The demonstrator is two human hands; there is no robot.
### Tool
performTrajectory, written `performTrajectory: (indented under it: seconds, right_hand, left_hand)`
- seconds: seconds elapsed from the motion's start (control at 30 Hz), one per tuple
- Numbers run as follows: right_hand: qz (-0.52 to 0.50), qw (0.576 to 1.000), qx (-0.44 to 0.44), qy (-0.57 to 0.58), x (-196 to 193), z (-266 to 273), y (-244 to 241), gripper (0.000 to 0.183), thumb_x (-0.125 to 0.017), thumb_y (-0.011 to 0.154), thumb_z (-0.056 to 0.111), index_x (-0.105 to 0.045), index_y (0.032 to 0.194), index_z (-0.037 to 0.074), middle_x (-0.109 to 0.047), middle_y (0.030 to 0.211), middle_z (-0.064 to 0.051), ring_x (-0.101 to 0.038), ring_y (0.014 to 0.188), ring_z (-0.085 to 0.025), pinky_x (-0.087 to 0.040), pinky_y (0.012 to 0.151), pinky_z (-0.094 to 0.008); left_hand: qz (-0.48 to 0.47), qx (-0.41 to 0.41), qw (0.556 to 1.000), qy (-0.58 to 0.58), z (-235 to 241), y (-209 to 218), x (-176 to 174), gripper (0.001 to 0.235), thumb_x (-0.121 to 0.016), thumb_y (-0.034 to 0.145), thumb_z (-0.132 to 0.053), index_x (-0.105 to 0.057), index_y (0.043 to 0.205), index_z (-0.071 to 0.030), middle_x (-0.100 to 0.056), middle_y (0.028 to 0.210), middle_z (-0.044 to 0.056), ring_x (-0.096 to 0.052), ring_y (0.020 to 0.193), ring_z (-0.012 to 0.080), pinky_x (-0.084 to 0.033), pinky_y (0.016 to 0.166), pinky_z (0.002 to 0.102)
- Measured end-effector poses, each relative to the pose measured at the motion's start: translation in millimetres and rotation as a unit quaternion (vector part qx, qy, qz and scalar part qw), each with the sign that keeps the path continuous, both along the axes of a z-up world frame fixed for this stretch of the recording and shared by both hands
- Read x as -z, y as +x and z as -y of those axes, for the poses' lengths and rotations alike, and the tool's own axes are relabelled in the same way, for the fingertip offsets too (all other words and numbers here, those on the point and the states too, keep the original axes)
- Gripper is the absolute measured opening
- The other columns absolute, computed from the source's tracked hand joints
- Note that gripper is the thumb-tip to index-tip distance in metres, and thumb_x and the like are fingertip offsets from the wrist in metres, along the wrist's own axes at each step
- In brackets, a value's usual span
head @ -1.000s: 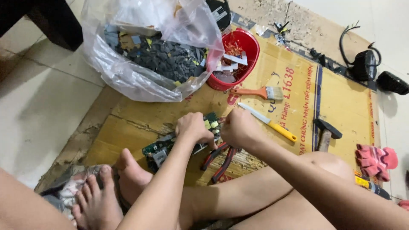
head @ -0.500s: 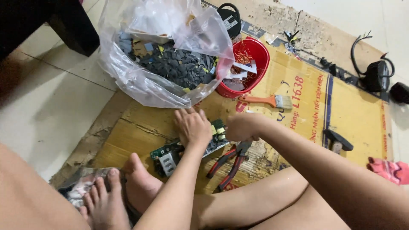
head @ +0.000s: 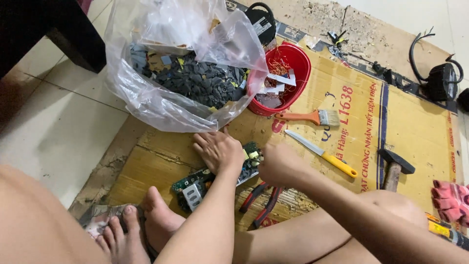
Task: The person sits on the floor and uses a screwdriver and pliers to disassemble a small electronic device. They remove screws and components, placing them into a plastic bag and a red container.
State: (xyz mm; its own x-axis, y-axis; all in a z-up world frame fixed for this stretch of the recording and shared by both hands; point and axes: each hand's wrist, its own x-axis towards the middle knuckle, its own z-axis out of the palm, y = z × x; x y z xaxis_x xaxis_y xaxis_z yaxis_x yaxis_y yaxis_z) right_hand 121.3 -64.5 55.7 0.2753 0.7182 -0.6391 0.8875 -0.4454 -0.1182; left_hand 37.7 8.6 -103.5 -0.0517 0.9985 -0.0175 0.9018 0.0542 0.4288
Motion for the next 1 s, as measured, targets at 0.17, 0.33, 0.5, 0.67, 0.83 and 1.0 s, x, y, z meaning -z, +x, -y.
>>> performTrajectory:
  seconds: [0.17, 0.33, 0.5, 0.67, 0.83, 1.0]
  right_hand:
    - [-0.024, 0.993, 0.081, 0.086, -0.8, 15.4, -8.5, 0.036, -0.055, 0.073, 0.020, -0.071, 0.089, -0.007, -0.070, 0.085, -0.032, -0.072, 0.089, -0.049, -0.058, 0.072, -0.058]
    - [-0.029, 0.986, 0.121, 0.111, 2.8, 37.2, -17.5, 0.033, -0.054, 0.075, 0.024, -0.069, 0.088, -0.002, -0.069, 0.082, -0.028, -0.073, 0.086, -0.049, -0.057, 0.070, -0.059]
    - [-0.034, 0.959, 0.137, 0.244, -6.4, 54.4, -30.6, 0.031, -0.064, 0.081, 0.015, -0.067, 0.054, 0.001, -0.061, 0.046, -0.013, -0.058, 0.038, -0.025, -0.054, 0.050, -0.038]
    - [-0.051, 0.936, 0.173, 0.301, 6.3, 70.3, -31.0, 0.024, -0.066, 0.082, 0.018, -0.069, 0.066, 0.000, -0.067, 0.054, -0.015, -0.055, 0.039, -0.029, -0.052, 0.049, -0.040]
    - [-0.062, 0.921, 0.164, 0.347, 19.1, 87.3, -30.8, 0.022, -0.065, 0.084, 0.015, -0.070, 0.070, -0.002, -0.070, 0.054, -0.014, -0.058, 0.035, -0.026, -0.052, 0.046, -0.038]
    - [-0.050, 0.895, 0.178, 0.406, 84.4, 105.9, -36.6, 0.008, -0.067, 0.080, 0.015, -0.064, 0.080, 0.007, -0.067, 0.056, -0.017, -0.063, 0.045, -0.037, -0.049, 0.046, -0.046]
  left_hand:
    - [-0.018, 0.000, 0.999, 0.028, 1.4, -2.2, -10.9, 0.057, -0.045, 0.100, -0.033, -0.047, 0.133, 0.013, -0.049, 0.138, 0.029, -0.039, 0.136, 0.0438, -0.022, 0.117, 0.056]
    - [-0.042, 0.004, 0.999, 0.021, 2.1, -4.1, -18.2, 0.051, -0.048, 0.098, -0.031, -0.049, 0.131, 0.007, -0.052, 0.134, 0.024, -0.042, 0.134, 0.0401, -0.026, 0.114, 0.055]
    - [-0.098, 0.020, 0.994, -0.047, 1.9, -11.2, -57.7, 0.049, -0.048, 0.094, -0.034, -0.061, 0.119, 0.006, -0.060, 0.132, 0.022, -0.049, 0.118, 0.0343, -0.036, 0.102, 0.049]
    - [-0.109, 0.024, 0.993, -0.040, 0.5, -10.9, -50.2, 0.051, -0.051, 0.089, -0.031, -0.058, 0.122, 0.007, -0.058, 0.132, 0.023, -0.049, 0.119, 0.0351, -0.035, 0.102, 0.050]
    - [-0.092, 0.022, 0.995, -0.043, 1.8, -9.6, -45.0, 0.057, -0.048, 0.090, -0.031, -0.054, 0.131, 0.009, -0.054, 0.142, 0.026, -0.045, 0.133, 0.0389, -0.030, 0.113, 0.055]
    - [-0.096, 0.028, 0.994, -0.042, -3.1, -7.9, -14.8, 0.063, -0.043, 0.089, -0.032, -0.052, 0.138, 0.006, -0.045, 0.152, 0.025, -0.036, 0.142, 0.0410, -0.025, 0.115, 0.056]
